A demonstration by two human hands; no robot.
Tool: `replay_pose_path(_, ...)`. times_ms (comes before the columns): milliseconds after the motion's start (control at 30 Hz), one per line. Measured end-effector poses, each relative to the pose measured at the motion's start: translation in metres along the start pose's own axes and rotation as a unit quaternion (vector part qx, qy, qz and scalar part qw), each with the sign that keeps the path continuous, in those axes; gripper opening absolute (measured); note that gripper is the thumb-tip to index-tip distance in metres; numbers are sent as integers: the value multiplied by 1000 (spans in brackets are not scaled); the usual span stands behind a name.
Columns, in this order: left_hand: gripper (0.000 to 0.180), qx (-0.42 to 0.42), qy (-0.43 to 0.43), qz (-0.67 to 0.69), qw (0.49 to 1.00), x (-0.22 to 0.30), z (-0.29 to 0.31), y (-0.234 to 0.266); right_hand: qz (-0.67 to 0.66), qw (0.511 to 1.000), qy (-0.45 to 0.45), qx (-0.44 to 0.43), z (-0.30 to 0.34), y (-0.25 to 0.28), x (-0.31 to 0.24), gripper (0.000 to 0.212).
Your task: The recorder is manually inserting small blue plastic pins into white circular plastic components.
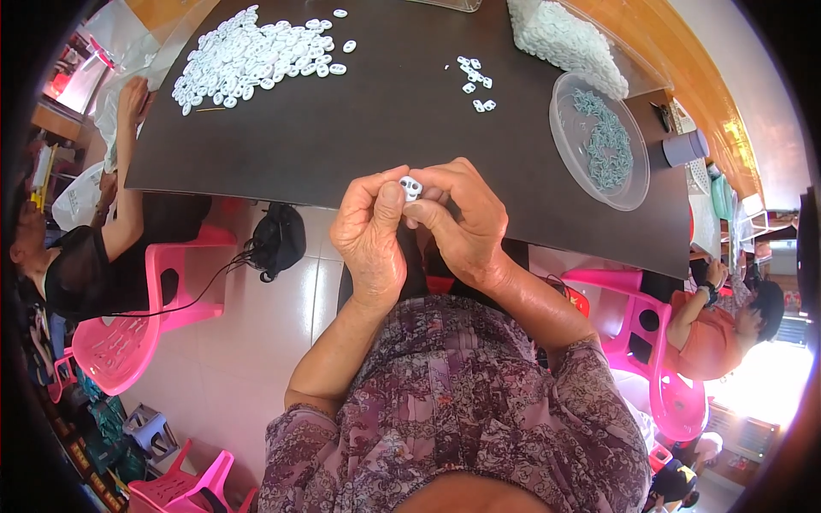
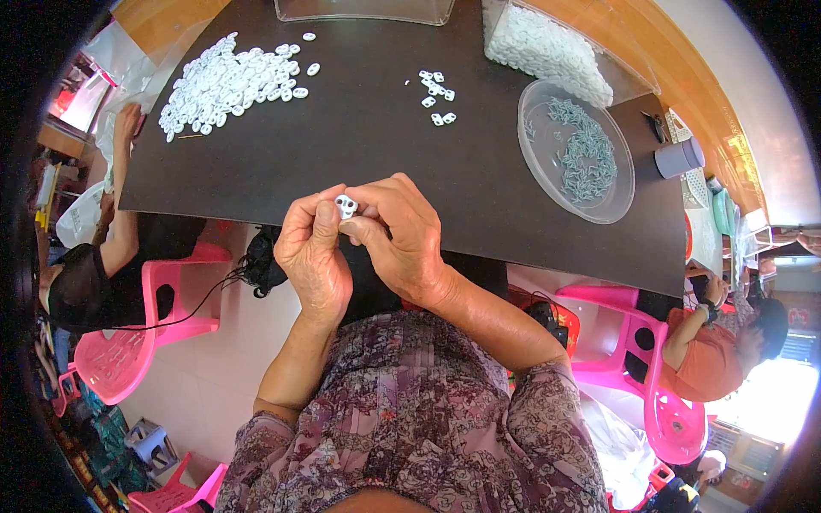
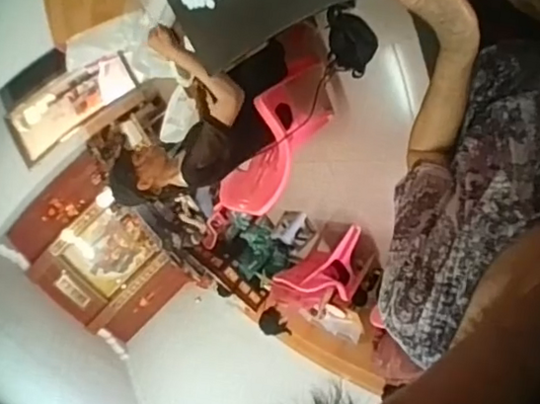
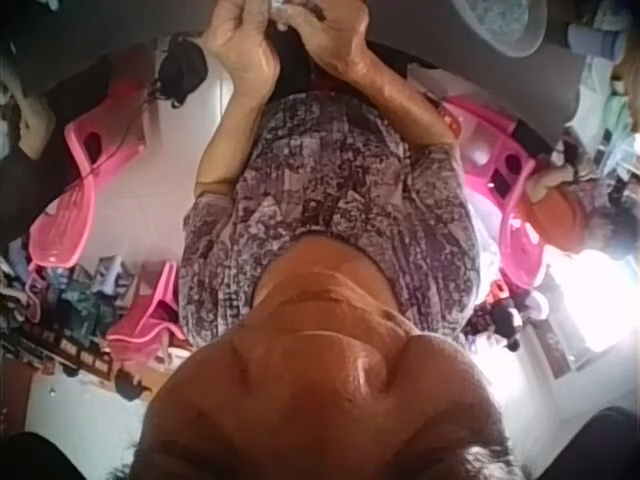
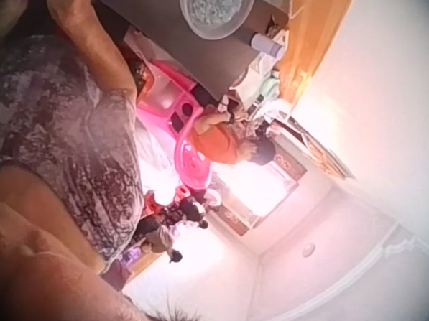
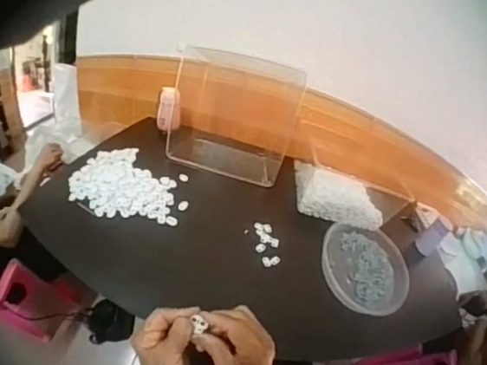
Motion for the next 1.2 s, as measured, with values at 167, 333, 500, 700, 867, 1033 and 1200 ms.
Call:
replay_pose_path(167, 19, 13, -11, -25, 1000, 10, -1, -2, 15, 1000, 10, -12, -4, 0, -8, 32)
replay_pose_path(333, 18, 19, -3, -10, 1000, 14, 4, -4, -18, 999, -29, 15, -3, 0, -10, 30)
replay_pose_path(500, 20, 7, -25, -1, 1000, 14, 7, -4, 59, 995, 78, 25, -3, -1, -13, 27)
replay_pose_path(700, 21, -27, -40, 30, 998, 8, 9, -3, 74, 991, 105, 35, -1, 1, -16, 25)
replay_pose_path(867, 21, -11, -61, 1, 998, 13, 11, -6, 81, 985, 149, 38, -2, -2, -19, 28)
replay_pose_path(1033, 19, -9, -44, 21, 999, 14, 18, -6, 85, 987, 128, 40, 0, -5, -25, 26)
replay_pose_path(1200, 19, -20, -75, 0, 997, 19, 19, -10, 93, 980, 169, 48, -1, -3, -25, 21)
Point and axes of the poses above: each hand's wrist, its own z-axis away from the middle knuckle, its own y-axis out of the back of the hand, x = y × z, the point moved 4 cm from there along -z, towards the middle knuckle, and after that the axes turned 1 degree about -x, right-handed, at the moved point
